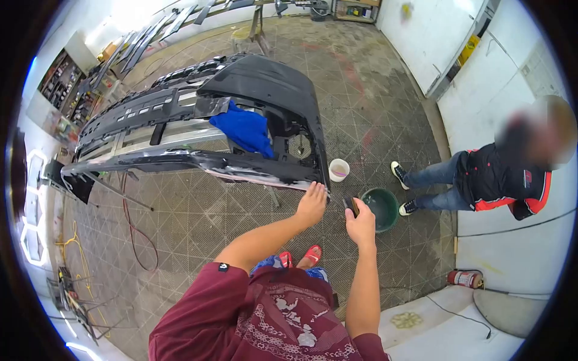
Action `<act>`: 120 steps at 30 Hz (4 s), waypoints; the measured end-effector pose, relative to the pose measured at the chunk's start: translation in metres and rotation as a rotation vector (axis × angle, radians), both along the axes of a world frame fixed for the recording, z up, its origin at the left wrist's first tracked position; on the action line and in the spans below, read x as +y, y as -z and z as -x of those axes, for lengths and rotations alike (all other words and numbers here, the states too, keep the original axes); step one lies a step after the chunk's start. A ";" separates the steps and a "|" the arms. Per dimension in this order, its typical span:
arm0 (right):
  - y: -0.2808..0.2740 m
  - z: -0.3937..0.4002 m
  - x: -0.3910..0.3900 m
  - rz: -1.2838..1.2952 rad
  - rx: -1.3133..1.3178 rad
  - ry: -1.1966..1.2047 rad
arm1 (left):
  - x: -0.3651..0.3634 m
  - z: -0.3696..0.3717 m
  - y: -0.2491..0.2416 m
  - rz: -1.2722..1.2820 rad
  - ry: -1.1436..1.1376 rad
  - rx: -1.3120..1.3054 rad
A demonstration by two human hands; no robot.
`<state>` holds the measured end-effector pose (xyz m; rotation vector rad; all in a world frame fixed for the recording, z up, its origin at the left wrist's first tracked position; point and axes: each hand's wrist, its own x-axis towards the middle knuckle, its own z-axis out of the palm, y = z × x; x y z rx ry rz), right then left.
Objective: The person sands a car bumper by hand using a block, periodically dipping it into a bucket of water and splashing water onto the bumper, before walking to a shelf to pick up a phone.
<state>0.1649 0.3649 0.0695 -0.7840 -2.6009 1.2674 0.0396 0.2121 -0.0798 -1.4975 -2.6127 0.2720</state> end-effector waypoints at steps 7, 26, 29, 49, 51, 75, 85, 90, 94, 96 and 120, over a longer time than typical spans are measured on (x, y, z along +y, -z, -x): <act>0.098 -0.038 0.028 0.142 -0.046 0.155 | -0.119 0.019 -0.131 -0.029 -0.218 0.067; 0.174 -0.047 0.008 0.615 -0.087 0.340 | 0.027 -0.007 0.020 0.083 0.076 -0.071; 0.209 -0.041 0.011 0.314 -0.030 0.221 | 0.007 -0.007 -0.032 -0.073 0.034 -0.309; -0.034 0.130 -0.302 -0.253 0.364 0.278 | -0.303 0.136 -0.269 -0.158 0.065 -0.002; -0.032 0.134 -0.311 -0.288 0.397 0.278 | -0.303 0.139 -0.271 -0.165 0.078 -0.031; 0.013 0.152 -0.268 -0.150 0.169 0.529 | -0.306 0.140 -0.263 -0.207 0.076 -0.074; -0.019 0.153 -0.299 -0.184 0.298 0.492 | -0.317 0.145 -0.279 -0.170 0.085 -0.234; -0.056 0.157 -0.335 -0.187 0.292 0.399 | -0.344 0.162 -0.317 -0.080 -0.029 -0.134; -0.082 0.159 -0.374 -0.214 0.413 0.317 | -0.348 0.173 -0.307 -0.144 0.019 -0.360; -0.038 0.151 -0.323 -0.150 0.239 0.435 | -0.347 0.172 -0.307 -0.153 0.013 -0.358; -0.039 0.152 -0.327 -0.277 0.237 0.411 | -0.345 0.175 -0.310 -0.190 0.006 -0.414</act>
